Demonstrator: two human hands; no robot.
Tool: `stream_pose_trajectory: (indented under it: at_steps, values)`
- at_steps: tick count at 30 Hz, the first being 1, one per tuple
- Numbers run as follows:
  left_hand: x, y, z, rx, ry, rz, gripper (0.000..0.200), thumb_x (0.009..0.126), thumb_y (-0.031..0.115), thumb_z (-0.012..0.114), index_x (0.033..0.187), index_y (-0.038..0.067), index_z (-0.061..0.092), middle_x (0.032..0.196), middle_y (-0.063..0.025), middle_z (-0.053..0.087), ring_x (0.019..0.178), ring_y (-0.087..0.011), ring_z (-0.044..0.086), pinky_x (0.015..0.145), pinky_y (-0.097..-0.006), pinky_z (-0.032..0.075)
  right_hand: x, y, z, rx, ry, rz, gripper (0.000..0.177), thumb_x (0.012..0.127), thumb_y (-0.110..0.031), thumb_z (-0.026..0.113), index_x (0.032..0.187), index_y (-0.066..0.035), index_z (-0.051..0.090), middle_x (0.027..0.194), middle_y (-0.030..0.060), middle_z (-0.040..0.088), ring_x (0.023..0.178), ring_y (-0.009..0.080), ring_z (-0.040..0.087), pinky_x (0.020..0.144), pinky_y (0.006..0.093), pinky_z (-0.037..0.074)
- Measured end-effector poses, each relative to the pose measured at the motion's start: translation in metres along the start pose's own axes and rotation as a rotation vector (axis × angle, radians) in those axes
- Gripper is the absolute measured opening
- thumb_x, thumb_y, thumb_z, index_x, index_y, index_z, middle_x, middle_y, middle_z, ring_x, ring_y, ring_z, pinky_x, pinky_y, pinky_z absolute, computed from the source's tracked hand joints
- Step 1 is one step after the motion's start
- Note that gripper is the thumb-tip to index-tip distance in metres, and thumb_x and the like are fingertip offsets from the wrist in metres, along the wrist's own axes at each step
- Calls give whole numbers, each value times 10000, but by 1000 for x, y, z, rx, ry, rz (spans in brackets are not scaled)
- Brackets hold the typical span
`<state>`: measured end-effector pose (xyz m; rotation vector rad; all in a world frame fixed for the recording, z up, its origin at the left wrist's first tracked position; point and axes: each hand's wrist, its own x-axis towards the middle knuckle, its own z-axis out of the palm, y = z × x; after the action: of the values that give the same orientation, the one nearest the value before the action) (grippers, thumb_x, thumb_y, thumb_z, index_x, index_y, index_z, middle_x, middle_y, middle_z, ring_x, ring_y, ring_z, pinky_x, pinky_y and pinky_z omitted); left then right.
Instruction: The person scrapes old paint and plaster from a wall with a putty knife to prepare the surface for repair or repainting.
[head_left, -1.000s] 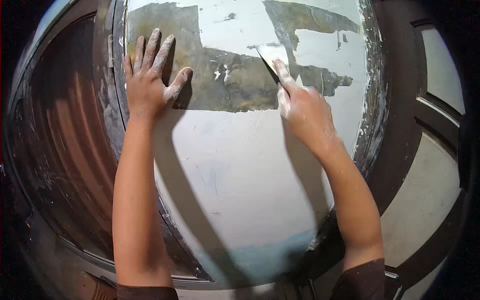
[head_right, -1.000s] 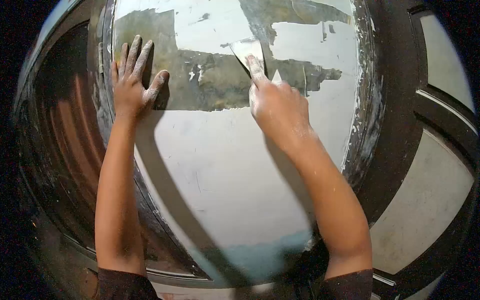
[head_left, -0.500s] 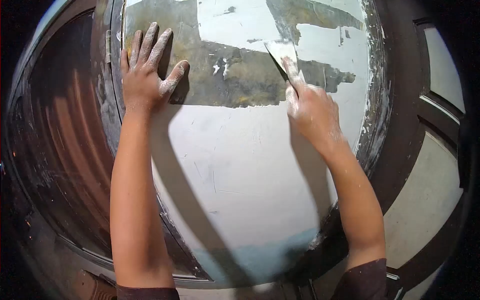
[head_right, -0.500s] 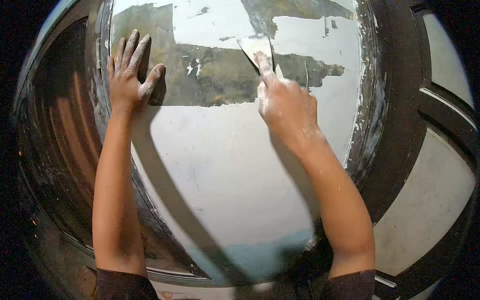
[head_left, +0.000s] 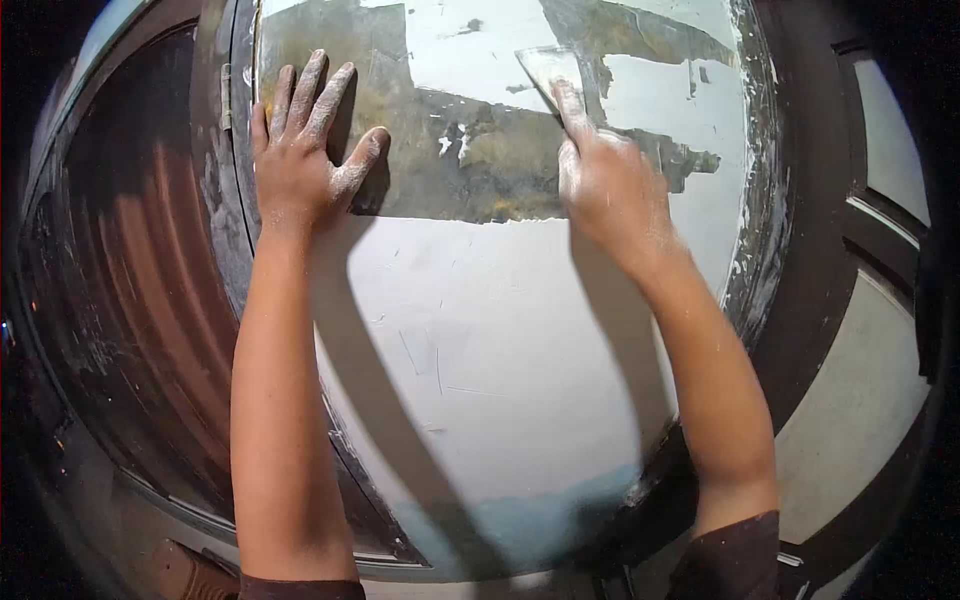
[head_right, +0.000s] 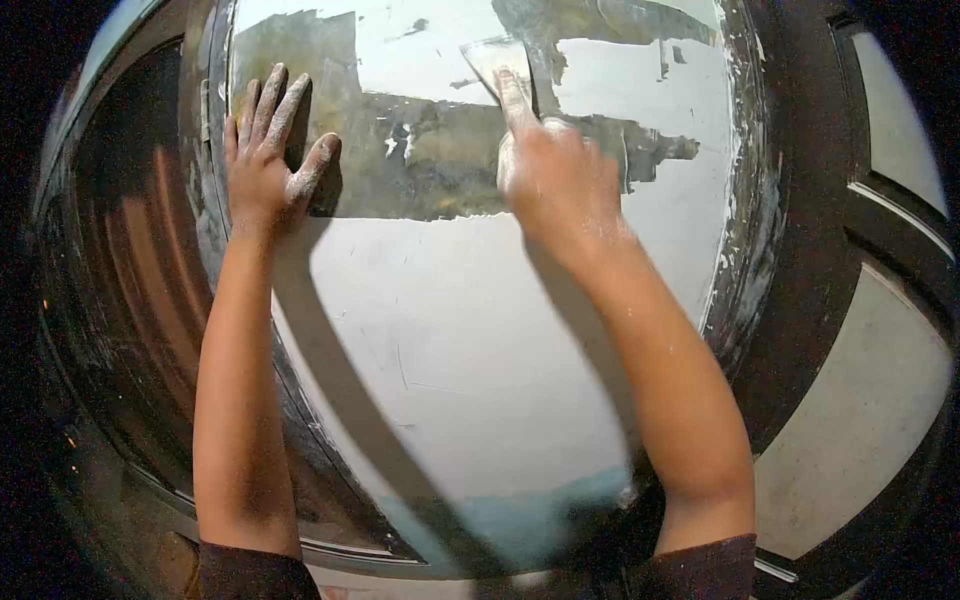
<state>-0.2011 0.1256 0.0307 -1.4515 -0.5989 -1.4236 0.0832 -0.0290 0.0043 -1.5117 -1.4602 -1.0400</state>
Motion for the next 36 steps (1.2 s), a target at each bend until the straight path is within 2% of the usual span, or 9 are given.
stream_pose_trajectory:
  at_steps: [1, 2, 6, 9, 17, 22, 30, 32, 36]
  values:
    - [2, 2, -2, 8, -5, -3, 736, 910, 651, 623, 1563, 346, 476, 1688, 25, 360, 1570, -286, 288, 1269, -584, 172, 12, -2, -6, -14, 2, 0, 620, 1002, -199, 476, 1611, -154, 372, 901, 234, 730, 828, 447, 717, 775, 594, 562]
    - [1, 4, -5, 2, -32, -23, 734, 911, 654, 620, 1562, 345, 478, 1687, 24, 362, 1571, -286, 286, 1269, -587, 171, 20, -5, -13, 87, -28, 64, 555, 1025, -233, 466, 1578, -222, 434, 916, 267, 718, 879, 502, 679, 842, 598, 527]
    - [1, 4, -4, 4, -30, -29, 731, 912, 651, 618, 1562, 348, 478, 1687, 27, 361, 1573, -278, 282, 1272, -584, 166, 1, -5, -1, 80, 26, 25, 581, 1027, -238, 497, 1600, -250, 397, 929, 252, 723, 875, 494, 682, 829, 597, 527]
    - [0, 6, -5, 16, -22, -31, 729, 911, 647, 621, 1561, 350, 477, 1686, 31, 362, 1574, -273, 282, 1271, -579, 172, -23, -21, -11, 4, -168, 151, 593, 1025, -232, 508, 1606, -241, 387, 909, 240, 725, 884, 482, 691, 838, 598, 527]
    - [1, 6, -9, -22, -17, -29, 698, 909, 604, 647, 1536, 327, 518, 1670, 19, 392, 1562, -278, 303, 1277, -564, 165, 41, -10, -19, -72, -67, 22, 585, 985, -206, 488, 1565, -128, 458, 980, 251, 746, 896, 459, 727, 807, 584, 566]
    - [0, 5, -5, -26, 7, -18, 700, 912, 604, 630, 1541, 320, 512, 1675, 13, 385, 1559, -292, 307, 1275, -563, 171, -13, -23, -14, -13, -138, 93, 585, 1035, -239, 462, 1609, -191, 362, 1016, 255, 720, 915, 492, 684, 865, 594, 528]
    - [2, 8, -8, -8, -33, -61, 704, 896, 593, 656, 1534, 328, 520, 1678, 14, 377, 1565, -289, 298, 1267, -587, 178, 50, -23, -17, 7, 8, 5, 634, 957, -180, 480, 1584, -114, 416, 927, 266, 737, 867, 490, 712, 815, 604, 547]
    - [2, 8, -8, -27, -36, -52, 706, 892, 590, 663, 1532, 328, 522, 1678, 15, 377, 1566, -291, 295, 1269, -582, 178, 43, -29, -23, 65, -19, 55, 572, 1007, -224, 473, 1577, -189, 432, 955, 292, 713, 909, 495, 684, 830, 597, 532]
    - [11, 0, -10, -60, -53, -56, 721, 896, 607, 659, 1539, 316, 514, 1684, -3, 367, 1569, -320, 279, 1270, -579, 172, -10, -29, -10, 90, -49, 38, 581, 1023, -206, 485, 1598, -187, 402, 976, 266, 718, 909, 484, 676, 840, 574, 527]
